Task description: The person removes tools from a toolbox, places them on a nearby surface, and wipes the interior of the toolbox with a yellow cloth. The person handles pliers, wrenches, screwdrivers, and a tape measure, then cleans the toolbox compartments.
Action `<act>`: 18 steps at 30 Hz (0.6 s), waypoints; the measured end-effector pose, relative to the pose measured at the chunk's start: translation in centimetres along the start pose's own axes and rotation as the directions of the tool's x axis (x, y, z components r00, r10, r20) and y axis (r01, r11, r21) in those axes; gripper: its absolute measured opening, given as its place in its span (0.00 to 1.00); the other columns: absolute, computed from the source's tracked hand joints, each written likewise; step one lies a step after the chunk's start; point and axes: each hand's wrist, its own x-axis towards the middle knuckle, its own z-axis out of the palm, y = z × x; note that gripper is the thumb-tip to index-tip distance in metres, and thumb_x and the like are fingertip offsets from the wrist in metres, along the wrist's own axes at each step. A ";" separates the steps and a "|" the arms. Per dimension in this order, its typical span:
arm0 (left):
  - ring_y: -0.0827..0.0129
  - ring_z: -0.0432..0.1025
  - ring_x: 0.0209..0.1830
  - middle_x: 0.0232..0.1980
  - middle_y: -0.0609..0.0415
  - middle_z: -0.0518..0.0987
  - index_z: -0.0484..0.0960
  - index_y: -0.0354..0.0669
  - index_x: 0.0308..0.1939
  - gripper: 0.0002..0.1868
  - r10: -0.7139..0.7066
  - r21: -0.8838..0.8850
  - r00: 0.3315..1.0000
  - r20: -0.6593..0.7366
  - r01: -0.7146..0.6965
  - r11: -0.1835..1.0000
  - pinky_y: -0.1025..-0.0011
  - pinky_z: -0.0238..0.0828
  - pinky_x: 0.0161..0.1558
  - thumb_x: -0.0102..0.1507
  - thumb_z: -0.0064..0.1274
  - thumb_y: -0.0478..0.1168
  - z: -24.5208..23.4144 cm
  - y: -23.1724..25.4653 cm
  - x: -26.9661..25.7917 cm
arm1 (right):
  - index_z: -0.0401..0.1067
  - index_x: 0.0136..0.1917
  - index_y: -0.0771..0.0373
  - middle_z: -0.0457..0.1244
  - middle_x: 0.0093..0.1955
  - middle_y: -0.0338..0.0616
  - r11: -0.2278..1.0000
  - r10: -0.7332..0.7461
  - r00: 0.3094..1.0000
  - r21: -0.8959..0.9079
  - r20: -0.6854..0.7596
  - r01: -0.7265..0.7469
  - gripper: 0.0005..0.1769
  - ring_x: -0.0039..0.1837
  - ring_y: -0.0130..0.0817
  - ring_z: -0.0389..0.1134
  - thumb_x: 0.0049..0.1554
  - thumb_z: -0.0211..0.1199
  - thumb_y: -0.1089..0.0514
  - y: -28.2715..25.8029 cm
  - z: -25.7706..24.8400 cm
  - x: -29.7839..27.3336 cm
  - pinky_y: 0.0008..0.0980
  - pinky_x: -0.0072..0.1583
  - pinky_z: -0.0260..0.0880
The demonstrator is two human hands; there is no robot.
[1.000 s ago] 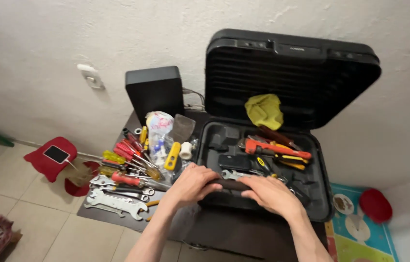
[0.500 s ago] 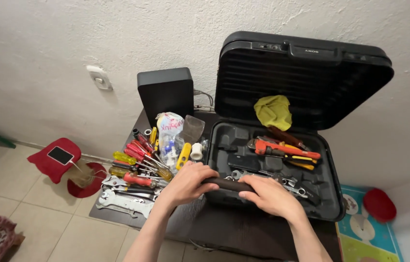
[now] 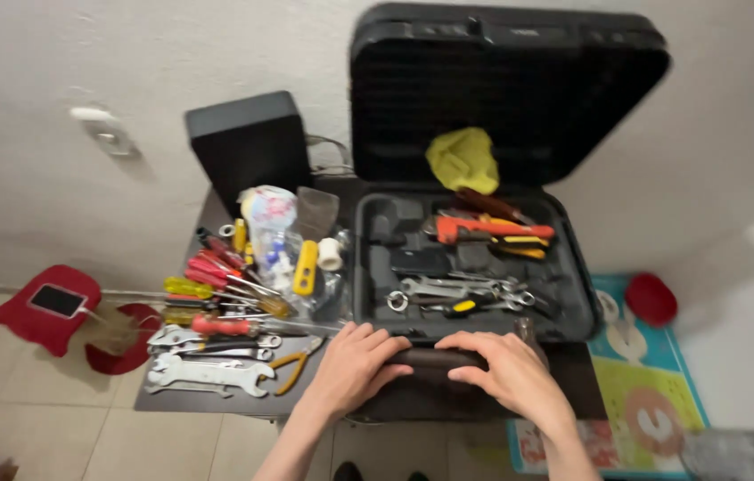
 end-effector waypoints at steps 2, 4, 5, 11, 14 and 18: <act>0.60 0.67 0.34 0.37 0.59 0.77 0.79 0.51 0.51 0.18 0.008 -0.033 1.000 -0.013 -0.008 0.999 0.63 0.61 0.38 0.70 0.48 0.58 1.8 1.1 -0.1 | 0.74 0.64 0.27 0.69 0.65 0.16 0.999 0.044 0.998 0.023 0.036 -0.045 0.21 0.62 0.29 0.69 0.56 0.64 0.42 0.9 -0.4 -1.0 0.32 0.64 0.62; 0.60 0.66 0.32 0.36 0.59 0.76 0.79 0.51 0.52 0.19 0.015 -0.063 1.000 -0.026 -0.016 0.998 0.63 0.60 0.37 0.70 0.47 0.58 3.6 2.1 0.1 | 0.75 0.64 0.28 0.70 0.64 0.18 0.995 0.083 0.994 0.044 0.071 -0.087 0.20 0.59 0.25 0.70 0.57 0.65 0.44 2.9 0.1 -1.4 0.30 0.61 0.64; 0.61 0.66 0.33 0.37 0.60 0.77 0.80 0.51 0.52 0.19 0.016 -0.057 0.999 -0.046 -0.019 0.998 0.64 0.60 0.37 0.70 0.48 0.59 4.5 2.7 0.1 | 0.77 0.62 0.31 0.71 0.61 0.18 0.998 0.022 1.000 0.065 0.003 -0.022 0.21 0.61 0.26 0.71 0.55 0.67 0.45 4.4 0.9 -1.5 0.30 0.63 0.63; 0.60 0.65 0.32 0.37 0.59 0.76 0.79 0.50 0.51 0.17 0.014 -0.023 0.999 -0.033 -0.014 1.000 0.63 0.60 0.37 0.69 0.51 0.56 8.9 5.8 0.8 | 0.81 0.61 0.38 0.72 0.58 0.24 0.983 -0.080 0.986 0.150 -0.145 0.102 0.21 0.58 0.29 0.73 0.53 0.71 0.49 11.4 4.7 -1.6 0.31 0.59 0.66; 0.60 0.66 0.32 0.37 0.60 0.77 0.79 0.52 0.50 0.16 -0.023 0.002 1.000 -0.020 0.023 1.000 0.62 0.59 0.37 0.67 0.55 0.56 11.2 6.6 0.7 | 0.80 0.61 0.39 0.73 0.57 0.28 0.975 -0.186 0.949 0.072 -0.254 0.210 0.22 0.58 0.33 0.72 0.53 0.71 0.48 14.1 6.8 -1.1 0.35 0.59 0.64; 0.59 0.67 0.35 0.38 0.59 0.79 0.79 0.53 0.51 0.17 -0.066 0.018 0.998 0.022 0.066 0.998 0.61 0.60 0.40 0.66 0.56 0.56 12.6 6.6 1.1 | 0.79 0.64 0.42 0.73 0.58 0.31 0.969 -0.212 0.934 0.060 -0.287 0.238 0.23 0.56 0.36 0.71 0.54 0.71 0.51 15.7 8.3 -0.3 0.40 0.60 0.63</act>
